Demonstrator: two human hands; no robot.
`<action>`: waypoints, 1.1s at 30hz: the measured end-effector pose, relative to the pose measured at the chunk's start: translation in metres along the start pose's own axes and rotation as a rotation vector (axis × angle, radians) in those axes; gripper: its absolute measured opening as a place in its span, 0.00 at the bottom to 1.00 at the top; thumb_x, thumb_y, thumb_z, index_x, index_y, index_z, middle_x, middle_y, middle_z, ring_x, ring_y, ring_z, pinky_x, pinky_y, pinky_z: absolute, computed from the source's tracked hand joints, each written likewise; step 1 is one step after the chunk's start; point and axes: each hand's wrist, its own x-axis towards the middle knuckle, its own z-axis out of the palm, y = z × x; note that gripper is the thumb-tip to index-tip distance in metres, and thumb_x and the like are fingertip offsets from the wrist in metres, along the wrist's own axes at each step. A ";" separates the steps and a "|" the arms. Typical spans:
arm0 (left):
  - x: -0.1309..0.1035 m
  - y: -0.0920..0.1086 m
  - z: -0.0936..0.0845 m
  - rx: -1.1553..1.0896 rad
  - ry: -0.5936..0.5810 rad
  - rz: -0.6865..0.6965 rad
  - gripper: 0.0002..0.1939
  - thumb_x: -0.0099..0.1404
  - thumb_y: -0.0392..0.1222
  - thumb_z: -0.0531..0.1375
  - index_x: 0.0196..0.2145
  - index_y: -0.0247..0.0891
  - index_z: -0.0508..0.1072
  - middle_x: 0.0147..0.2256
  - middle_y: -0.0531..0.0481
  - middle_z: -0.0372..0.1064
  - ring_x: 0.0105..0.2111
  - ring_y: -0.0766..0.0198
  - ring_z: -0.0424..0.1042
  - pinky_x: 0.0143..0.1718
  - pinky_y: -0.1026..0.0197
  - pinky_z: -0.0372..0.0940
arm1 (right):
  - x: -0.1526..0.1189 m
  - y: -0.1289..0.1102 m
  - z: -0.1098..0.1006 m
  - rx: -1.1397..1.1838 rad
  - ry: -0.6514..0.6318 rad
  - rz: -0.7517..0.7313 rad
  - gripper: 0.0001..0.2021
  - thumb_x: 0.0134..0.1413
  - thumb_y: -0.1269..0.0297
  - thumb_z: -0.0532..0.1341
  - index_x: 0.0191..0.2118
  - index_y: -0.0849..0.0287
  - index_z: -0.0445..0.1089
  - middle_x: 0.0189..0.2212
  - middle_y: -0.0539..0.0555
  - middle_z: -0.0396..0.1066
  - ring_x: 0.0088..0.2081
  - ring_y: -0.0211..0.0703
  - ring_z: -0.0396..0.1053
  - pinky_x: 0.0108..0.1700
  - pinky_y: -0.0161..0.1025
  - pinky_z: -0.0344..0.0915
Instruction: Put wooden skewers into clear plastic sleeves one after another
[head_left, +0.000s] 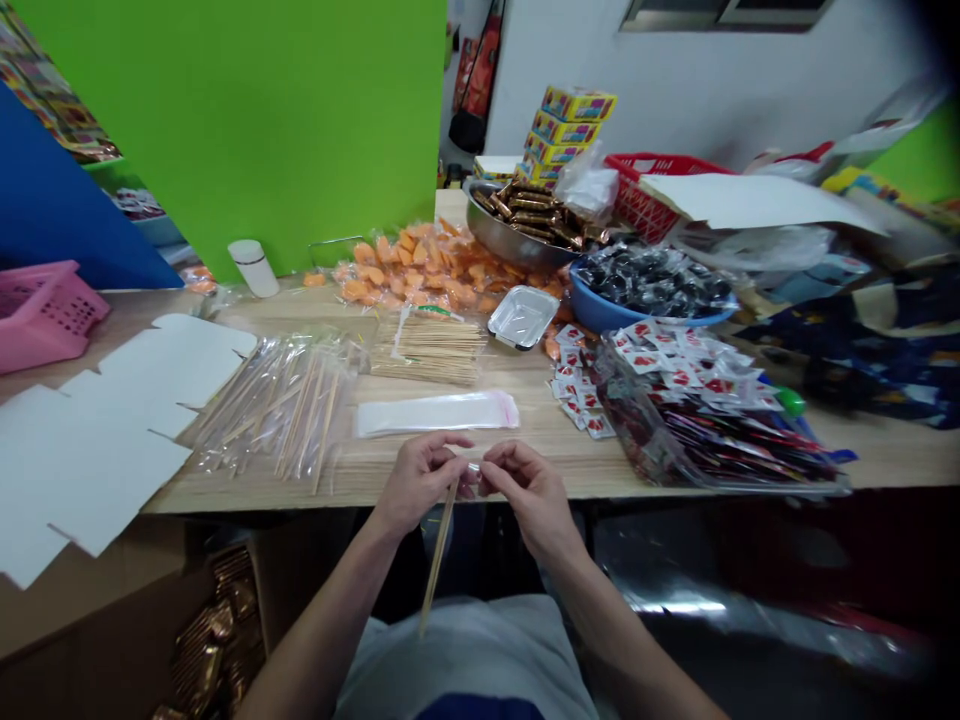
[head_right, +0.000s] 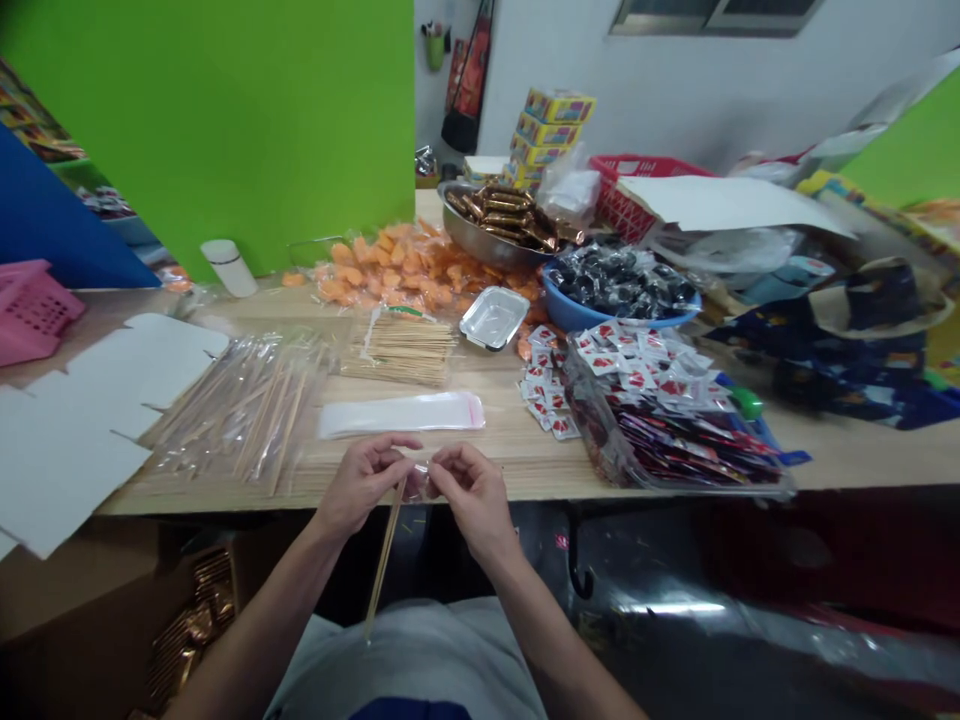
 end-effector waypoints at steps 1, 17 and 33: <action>0.000 0.000 0.000 -0.001 0.009 0.007 0.13 0.55 0.39 0.61 0.38 0.32 0.70 0.19 0.54 0.69 0.18 0.68 0.68 0.24 0.65 0.65 | 0.000 0.001 0.001 -0.003 0.017 0.010 0.10 0.43 0.60 0.66 0.27 0.59 0.66 0.20 0.46 0.66 0.22 0.34 0.65 0.27 0.34 0.62; 0.003 -0.012 -0.010 -0.174 -0.022 -0.001 0.17 0.53 0.40 0.64 0.40 0.32 0.72 0.27 0.49 0.71 0.21 0.69 0.69 0.22 0.67 0.65 | 0.003 0.009 -0.001 0.235 0.019 0.159 0.09 0.37 0.64 0.69 0.29 0.58 0.71 0.21 0.46 0.69 0.22 0.32 0.64 0.25 0.32 0.64; 0.002 -0.016 -0.004 -0.168 -0.017 -0.032 0.14 0.52 0.39 0.63 0.37 0.32 0.73 0.22 0.51 0.72 0.18 0.67 0.69 0.21 0.65 0.66 | 0.001 0.004 0.002 0.188 0.043 0.133 0.09 0.37 0.63 0.69 0.28 0.59 0.71 0.21 0.47 0.69 0.22 0.35 0.65 0.24 0.33 0.65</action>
